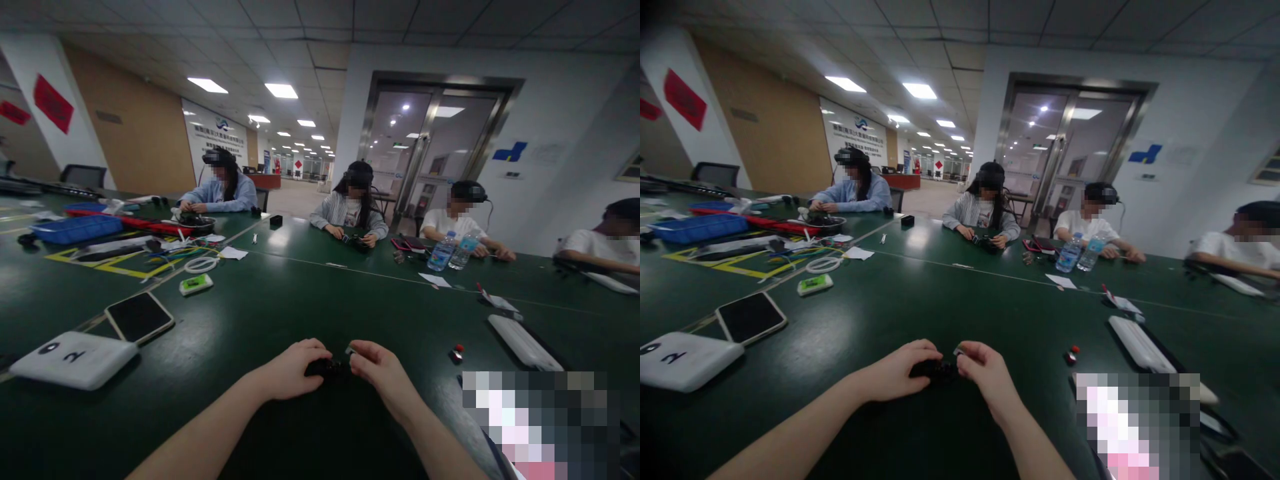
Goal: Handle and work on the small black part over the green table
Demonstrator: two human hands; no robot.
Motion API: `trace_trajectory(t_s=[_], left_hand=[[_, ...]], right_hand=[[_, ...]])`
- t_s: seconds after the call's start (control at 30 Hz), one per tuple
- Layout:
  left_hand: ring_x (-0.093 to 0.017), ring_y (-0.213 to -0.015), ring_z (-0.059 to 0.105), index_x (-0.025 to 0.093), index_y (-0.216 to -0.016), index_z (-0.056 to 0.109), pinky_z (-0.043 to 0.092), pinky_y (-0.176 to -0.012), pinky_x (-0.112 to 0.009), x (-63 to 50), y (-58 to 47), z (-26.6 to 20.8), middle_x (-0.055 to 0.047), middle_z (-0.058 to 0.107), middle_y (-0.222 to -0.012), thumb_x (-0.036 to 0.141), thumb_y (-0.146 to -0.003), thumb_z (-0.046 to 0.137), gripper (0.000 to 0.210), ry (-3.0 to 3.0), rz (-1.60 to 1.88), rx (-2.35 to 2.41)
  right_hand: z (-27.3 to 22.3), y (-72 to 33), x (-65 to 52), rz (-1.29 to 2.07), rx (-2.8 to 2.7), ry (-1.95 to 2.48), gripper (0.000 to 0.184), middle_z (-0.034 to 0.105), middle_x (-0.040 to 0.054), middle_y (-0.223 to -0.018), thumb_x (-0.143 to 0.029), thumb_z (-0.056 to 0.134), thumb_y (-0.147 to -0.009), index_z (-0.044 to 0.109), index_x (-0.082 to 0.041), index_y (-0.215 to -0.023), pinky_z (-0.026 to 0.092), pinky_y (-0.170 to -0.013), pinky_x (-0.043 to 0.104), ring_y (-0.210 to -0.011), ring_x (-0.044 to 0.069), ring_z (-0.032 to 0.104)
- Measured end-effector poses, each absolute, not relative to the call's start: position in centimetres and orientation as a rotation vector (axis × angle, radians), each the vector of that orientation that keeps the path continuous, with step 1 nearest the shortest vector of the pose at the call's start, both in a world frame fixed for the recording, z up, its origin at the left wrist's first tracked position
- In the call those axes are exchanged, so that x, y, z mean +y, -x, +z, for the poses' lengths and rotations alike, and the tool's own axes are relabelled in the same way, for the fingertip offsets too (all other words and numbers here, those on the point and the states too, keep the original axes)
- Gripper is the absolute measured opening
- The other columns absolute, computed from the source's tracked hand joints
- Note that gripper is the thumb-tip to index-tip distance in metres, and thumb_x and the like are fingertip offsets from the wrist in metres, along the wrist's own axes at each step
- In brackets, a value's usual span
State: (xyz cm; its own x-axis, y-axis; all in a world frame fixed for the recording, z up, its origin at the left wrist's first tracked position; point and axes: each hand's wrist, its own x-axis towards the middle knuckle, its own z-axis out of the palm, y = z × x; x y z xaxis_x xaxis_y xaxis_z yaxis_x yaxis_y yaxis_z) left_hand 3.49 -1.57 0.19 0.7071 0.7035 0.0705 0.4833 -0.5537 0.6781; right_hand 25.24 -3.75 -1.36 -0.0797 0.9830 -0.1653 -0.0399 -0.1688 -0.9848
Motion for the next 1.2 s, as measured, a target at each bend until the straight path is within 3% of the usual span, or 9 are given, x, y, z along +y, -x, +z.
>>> trace_trajectory(t_s=[0.27, 0.77, 0.93, 1.2], left_hand=[[-0.02, -0.106, 0.05, 0.025, -0.115, 0.058, 0.038, -0.094, -0.033, -1.6, -3.4, 0.3, -0.005, 0.054, -0.113, 0.021, -0.076, 0.055, 0.039, -2.301, 0.417, 0.903], [-0.018, -0.105, 0.051, 0.024, -0.116, 0.052, 0.04, -0.093, -0.034, -1.7, -3.4, 0.4, -0.003, 0.055, -0.114, 0.018, -0.074, 0.057, 0.043, -2.194, 0.467, 0.916], [-0.015, -0.099, 0.052, 0.025, -0.099, 0.061, 0.041, -0.09, -0.03, -1.8, -3.5, 0.4, -0.001, 0.054, -0.106, 0.015, -0.076, 0.054, 0.026, -2.259, 0.441, 0.846], [-0.018, -0.104, 0.051, 0.036, -0.106, 0.064, 0.039, -0.092, -0.032, -1.6, -3.4, 0.6, 0.001, 0.053, -0.114, 0.018, -0.079, 0.053, 0.034, -2.41, 0.358, 0.816]], right_hand=[[-1.0, -23.6, -5.1, 0.975, -1.937, 1.414, 0.022, 0.061, 0.0001, -0.094, -0.021, 0.06, -0.077, 0.065, -0.024, -0.098, 0.045, -0.071, 0.028, -0.08, 0.016, 0.056], [0.0, -23.1, -5.4, 0.96, -1.94, 1.487, 0.021, 0.059, 0.0003, -0.098, -0.021, 0.063, -0.074, 0.068, -0.027, -0.093, 0.042, -0.08, 0.031, -0.093, 0.02, 0.053], [-0.3, -23.2, -5.2, 0.958, -1.95, 1.533, 0.02, 0.056, -0.0003, -0.091, -0.021, 0.065, -0.071, 0.069, -0.026, -0.089, 0.041, -0.073, 0.028, -0.082, 0.017, 0.053], [-0.6, -23.2, -5.0, 0.95, -1.96, 1.507, 0.016, 0.058, 0.0, -0.087, -0.022, 0.065, -0.071, 0.07, -0.025, -0.086, 0.041, -0.069, 0.026, -0.078, 0.016, 0.052]])
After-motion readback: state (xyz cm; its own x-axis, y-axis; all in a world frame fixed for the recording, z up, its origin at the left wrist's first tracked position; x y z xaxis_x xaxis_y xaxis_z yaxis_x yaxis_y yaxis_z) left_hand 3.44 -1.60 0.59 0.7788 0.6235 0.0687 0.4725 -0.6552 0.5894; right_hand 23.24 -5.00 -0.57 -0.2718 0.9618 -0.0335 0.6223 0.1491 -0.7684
